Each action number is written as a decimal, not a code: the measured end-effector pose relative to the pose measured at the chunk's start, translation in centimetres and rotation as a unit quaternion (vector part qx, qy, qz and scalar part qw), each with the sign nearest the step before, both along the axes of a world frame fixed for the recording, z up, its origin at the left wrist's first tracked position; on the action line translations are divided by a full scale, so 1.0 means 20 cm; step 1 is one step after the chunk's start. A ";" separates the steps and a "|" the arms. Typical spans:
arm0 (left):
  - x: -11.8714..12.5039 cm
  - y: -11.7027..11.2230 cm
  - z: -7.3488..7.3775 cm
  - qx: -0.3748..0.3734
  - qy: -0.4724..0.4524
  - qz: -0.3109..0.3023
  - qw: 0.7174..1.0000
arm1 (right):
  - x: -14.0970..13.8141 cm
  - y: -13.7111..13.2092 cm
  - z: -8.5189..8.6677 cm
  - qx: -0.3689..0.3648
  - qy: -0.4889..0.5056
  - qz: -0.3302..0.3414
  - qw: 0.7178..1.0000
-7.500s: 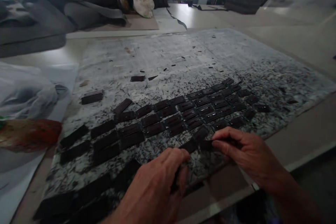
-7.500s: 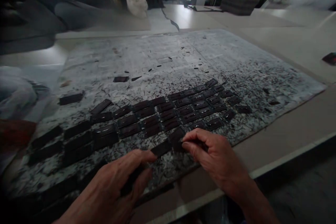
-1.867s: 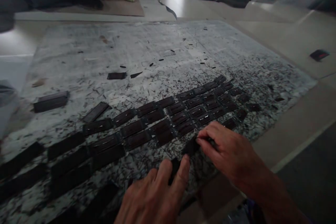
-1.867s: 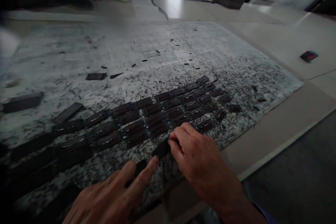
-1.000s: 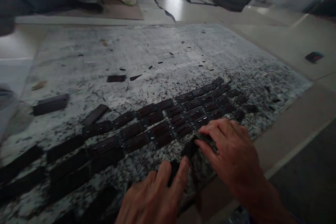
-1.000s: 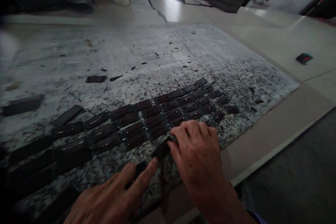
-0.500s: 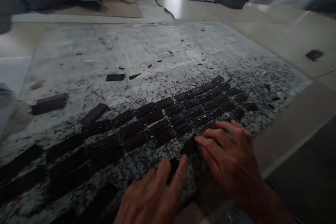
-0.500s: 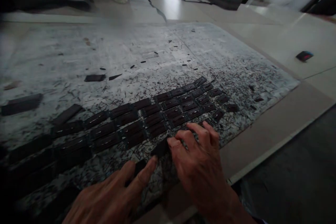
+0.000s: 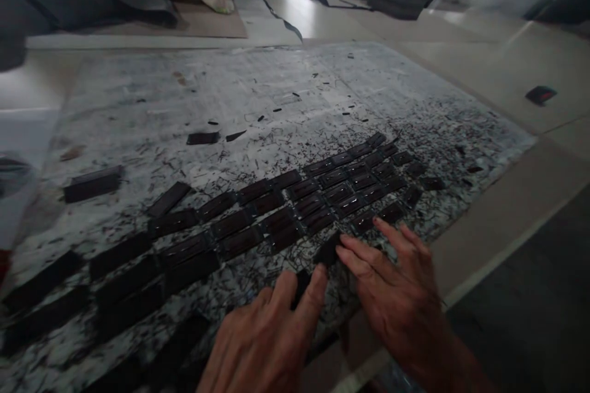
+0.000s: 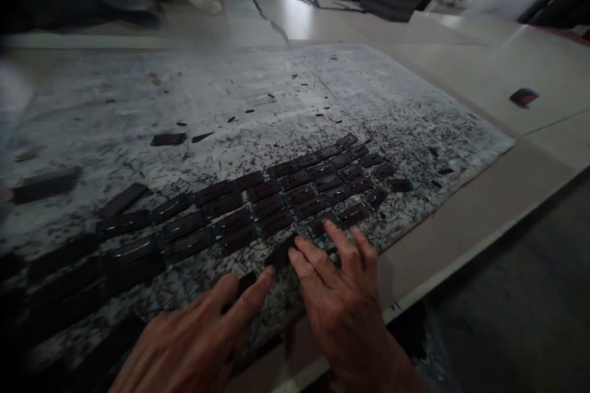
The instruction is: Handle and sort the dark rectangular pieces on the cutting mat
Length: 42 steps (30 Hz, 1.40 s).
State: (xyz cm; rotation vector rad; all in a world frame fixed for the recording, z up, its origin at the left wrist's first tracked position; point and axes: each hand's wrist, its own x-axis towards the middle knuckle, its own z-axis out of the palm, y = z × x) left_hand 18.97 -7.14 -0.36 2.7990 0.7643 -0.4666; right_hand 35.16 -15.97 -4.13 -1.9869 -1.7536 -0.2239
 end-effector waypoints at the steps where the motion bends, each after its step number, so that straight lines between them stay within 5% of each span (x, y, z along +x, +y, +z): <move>1: 0.00 0.00 0.00 -0.005 0.001 0.001 1.000 | 0.00 0.00 0.00 -0.002 -0.001 -0.003 1.000; 12: 0.00 0.02 0.01 -0.045 0.008 -0.008 0.999 | -0.03 0.00 -0.01 0.063 0.012 -0.001 0.998; 42: -0.05 0.02 -0.02 -0.048 -0.052 0.001 0.997 | -0.08 -0.02 0.00 -0.058 -0.050 0.017 0.997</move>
